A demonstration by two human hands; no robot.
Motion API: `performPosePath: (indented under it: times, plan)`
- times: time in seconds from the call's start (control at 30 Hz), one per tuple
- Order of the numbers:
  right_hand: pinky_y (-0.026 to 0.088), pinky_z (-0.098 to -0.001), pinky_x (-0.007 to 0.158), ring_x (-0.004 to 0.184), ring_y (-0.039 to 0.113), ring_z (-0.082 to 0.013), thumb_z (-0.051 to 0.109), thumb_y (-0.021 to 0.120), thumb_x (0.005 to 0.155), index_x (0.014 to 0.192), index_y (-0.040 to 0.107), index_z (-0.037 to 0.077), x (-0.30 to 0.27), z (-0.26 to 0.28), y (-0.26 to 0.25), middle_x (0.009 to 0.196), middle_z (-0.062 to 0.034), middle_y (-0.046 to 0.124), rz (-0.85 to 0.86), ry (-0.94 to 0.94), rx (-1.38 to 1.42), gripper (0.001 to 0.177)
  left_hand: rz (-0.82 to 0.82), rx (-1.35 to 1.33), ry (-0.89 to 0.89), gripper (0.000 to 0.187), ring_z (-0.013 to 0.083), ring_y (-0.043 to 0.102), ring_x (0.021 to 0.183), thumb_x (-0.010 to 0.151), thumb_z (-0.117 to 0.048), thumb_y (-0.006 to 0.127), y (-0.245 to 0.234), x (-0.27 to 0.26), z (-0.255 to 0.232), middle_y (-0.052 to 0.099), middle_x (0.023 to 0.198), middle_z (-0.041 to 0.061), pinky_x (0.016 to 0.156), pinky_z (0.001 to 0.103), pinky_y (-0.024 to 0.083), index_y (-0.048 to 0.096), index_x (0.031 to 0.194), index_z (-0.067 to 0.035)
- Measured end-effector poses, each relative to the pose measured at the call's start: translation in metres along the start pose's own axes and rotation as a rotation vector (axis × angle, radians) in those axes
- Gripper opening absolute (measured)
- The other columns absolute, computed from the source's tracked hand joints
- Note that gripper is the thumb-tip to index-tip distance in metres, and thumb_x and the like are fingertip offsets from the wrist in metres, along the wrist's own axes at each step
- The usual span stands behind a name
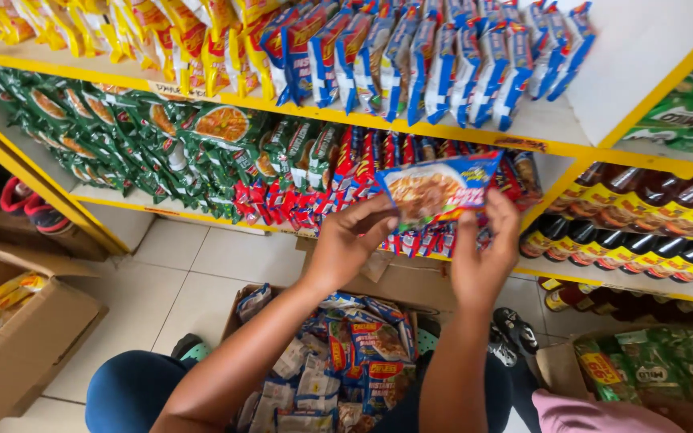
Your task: Stocking instant noodle packets from a cardboard box onto store shelves.
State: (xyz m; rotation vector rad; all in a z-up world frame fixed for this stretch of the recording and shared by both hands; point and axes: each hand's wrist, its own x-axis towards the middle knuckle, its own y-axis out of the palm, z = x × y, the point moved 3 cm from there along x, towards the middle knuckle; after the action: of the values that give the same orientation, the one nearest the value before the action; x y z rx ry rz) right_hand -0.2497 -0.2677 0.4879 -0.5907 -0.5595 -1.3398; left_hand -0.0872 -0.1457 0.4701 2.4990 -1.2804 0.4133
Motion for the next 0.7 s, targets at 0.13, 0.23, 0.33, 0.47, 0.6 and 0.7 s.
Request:
performPosePath:
  times: [0.13, 0.23, 0.33, 0.47, 0.6, 0.7]
  plan:
    - [0.051, -0.0346, 0.106, 0.117, 0.063, -0.0201, 0.008, 0.065, 0.106, 0.135, 0.055, -0.002, 0.052, -0.01, -0.027, 0.128, -0.0143, 0.065, -0.022, -0.045, 0.014, 0.033, 0.081, 0.018, 0.119, 0.039, 0.0108, 0.069, 0.107, 0.098, -0.005, 0.07, 0.046, 0.031, -0.013, 0.074, 0.119, 0.01, 0.091, 0.027, 0.058, 0.063, 0.136, 0.001]
    - [0.047, -0.0287, 0.09, 0.113, 0.063, -0.0156, 0.008, 0.066, 0.105, 0.133, 0.053, -0.002, 0.094, -0.024, -0.042, 0.127, -0.0122, 0.066, -0.032, -0.056, 0.05, 0.033, 0.161, -0.076, 0.211, 0.048, 0.0142, 0.068, 0.119, 0.1, -0.005, 0.067, 0.08, 0.055, -0.015, 0.071, 0.129, 0.013, 0.101, 0.028, 0.056, 0.055, 0.146, 0.002]
    - [0.052, -0.0278, 0.092, 0.108, 0.064, -0.0129, 0.008, 0.064, 0.105, 0.133, 0.052, 0.001, 0.136, -0.052, -0.05, 0.124, -0.0084, 0.066, 0.004, -0.048, 0.229, 0.032, 0.186, -0.105, 0.191, 0.053, 0.0168, 0.065, 0.125, 0.101, -0.006, 0.067, 0.11, 0.076, -0.009, 0.069, 0.134, 0.016, 0.104, 0.028, 0.053, 0.05, 0.15, 0.002]
    - [0.051, -0.0303, 0.101, 0.115, 0.064, -0.0147, 0.005, 0.064, 0.109, 0.132, 0.057, 0.0, 0.186, -0.092, -0.046, 0.124, -0.0093, 0.068, 0.082, -0.109, 0.278, 0.024, 0.216, -0.071, 0.206, 0.058, 0.0198, 0.061, 0.131, 0.101, -0.006, 0.066, 0.146, 0.095, -0.011, 0.065, 0.139, 0.02, 0.106, 0.03, 0.051, 0.043, 0.154, 0.002]
    - [0.057, -0.0303, 0.091, 0.108, 0.066, -0.0121, 0.009, 0.062, 0.101, 0.124, 0.059, 0.005, 0.217, -0.114, -0.031, 0.117, -0.0035, 0.067, 0.161, 0.171, 0.501, 0.023, 0.233, 0.03, 0.274, 0.063, 0.0236, 0.058, 0.137, 0.1, -0.009, 0.065, 0.169, 0.108, -0.021, 0.055, 0.15, 0.024, 0.109, 0.032, 0.049, 0.038, 0.155, 0.002]
    - [0.053, -0.0294, 0.081, 0.099, 0.065, -0.0127, 0.013, 0.059, 0.101, 0.122, 0.062, 0.007, 0.231, -0.133, -0.021, 0.112, -0.0028, 0.068, 0.187, 0.297, 0.445, 0.022, 0.199, 0.187, 0.335, 0.063, 0.0273, 0.059, 0.138, 0.098, -0.014, 0.068, 0.179, 0.121, -0.008, 0.053, 0.152, 0.026, 0.113, 0.033, 0.046, 0.042, 0.153, 0.004]
